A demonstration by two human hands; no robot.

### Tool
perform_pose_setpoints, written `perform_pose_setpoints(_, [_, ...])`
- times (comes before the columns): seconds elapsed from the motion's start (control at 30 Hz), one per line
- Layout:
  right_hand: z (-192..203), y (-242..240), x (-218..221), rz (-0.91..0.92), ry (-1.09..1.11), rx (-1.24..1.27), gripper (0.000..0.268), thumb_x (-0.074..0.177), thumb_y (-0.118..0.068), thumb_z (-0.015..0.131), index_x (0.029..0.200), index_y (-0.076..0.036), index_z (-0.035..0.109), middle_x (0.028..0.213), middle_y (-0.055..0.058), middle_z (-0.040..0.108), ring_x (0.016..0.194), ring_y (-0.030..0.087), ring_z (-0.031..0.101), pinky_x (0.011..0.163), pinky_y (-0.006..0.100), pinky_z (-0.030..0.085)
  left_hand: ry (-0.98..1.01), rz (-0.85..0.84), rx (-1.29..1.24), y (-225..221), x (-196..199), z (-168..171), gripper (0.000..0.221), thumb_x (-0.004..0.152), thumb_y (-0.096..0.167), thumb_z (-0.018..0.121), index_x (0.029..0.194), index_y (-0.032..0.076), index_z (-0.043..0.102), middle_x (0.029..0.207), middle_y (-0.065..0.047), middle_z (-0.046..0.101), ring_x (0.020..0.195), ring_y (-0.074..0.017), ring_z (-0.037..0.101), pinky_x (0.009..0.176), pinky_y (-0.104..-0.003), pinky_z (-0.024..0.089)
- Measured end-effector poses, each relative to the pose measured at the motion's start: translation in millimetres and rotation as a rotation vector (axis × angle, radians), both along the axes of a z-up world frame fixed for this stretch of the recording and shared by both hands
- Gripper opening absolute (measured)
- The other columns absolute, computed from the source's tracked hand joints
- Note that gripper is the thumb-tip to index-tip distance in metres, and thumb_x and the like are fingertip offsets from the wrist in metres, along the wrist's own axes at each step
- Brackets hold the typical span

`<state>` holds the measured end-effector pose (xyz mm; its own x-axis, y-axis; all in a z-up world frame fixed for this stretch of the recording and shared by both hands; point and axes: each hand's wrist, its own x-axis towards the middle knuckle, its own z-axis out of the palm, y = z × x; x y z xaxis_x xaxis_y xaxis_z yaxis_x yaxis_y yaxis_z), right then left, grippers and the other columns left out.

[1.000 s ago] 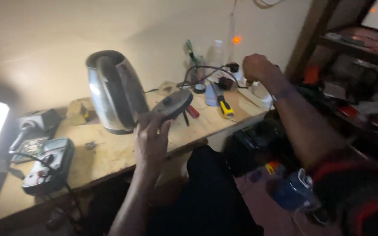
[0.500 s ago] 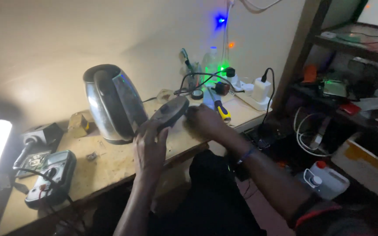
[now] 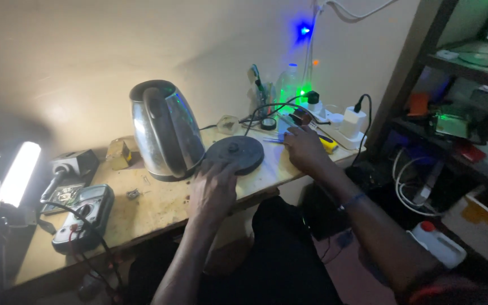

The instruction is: Reassembling an electric kettle with a screwdriver and testing its power connection.

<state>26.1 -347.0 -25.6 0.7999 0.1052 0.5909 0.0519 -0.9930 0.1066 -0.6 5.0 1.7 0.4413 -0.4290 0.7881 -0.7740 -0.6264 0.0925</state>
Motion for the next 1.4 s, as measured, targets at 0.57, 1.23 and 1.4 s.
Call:
perform_pose_setpoints(0.57, [142.2, 226.0, -60.6, 0.609, 0.163, 1.06, 0.038, 0.106, -0.036, 0.071, 0.132, -0.009, 0.074, 0.118, 0.019, 0.077, 0.12, 0.039, 0.072, 0.101, 0.059, 0.055, -0.177, -0.189, -0.138, -0.3, 21.0, -30.1, 0.008, 0.073, 0.027, 0.075, 0.081, 0.028, 0.075, 0.08, 0.0, 0.068, 0.082, -0.0267, 0.073, 0.073, -0.039, 0.059])
perform_pose_setpoints(1.23, [161.3, 326.3, -22.8, 0.876, 0.395, 1.571, 0.024, 0.089, -0.016, 0.082, 0.108, -0.011, 0.067, 0.089, 0.001, 0.07, 0.079, 0.01, 0.069, 0.083, 0.031, 0.053, -0.121, -0.22, -0.074, 20.7, -12.8, 1.5, 0.022, 0.066, 0.032, 0.087, 0.064, 0.011, 0.078, 0.058, -0.009, 0.071, 0.068, -0.0356, 0.073, 0.067, -0.046, 0.059])
perform_pose_setpoints(1.4, [183.0, 361.6, -68.1, 0.721, 0.158, 1.548, 0.063, 0.083, -0.006, 0.073, 0.144, -0.006, 0.053, 0.13, 0.007, 0.049, 0.108, 0.02, 0.061, 0.083, 0.032, 0.059, -0.11, -0.266, -0.05, 1.8, -31.4, 4.3, 0.018, 0.069, 0.026, 0.084, 0.065, 0.009, 0.079, 0.06, -0.01, 0.072, 0.069, -0.0358, 0.073, 0.068, -0.047, 0.059])
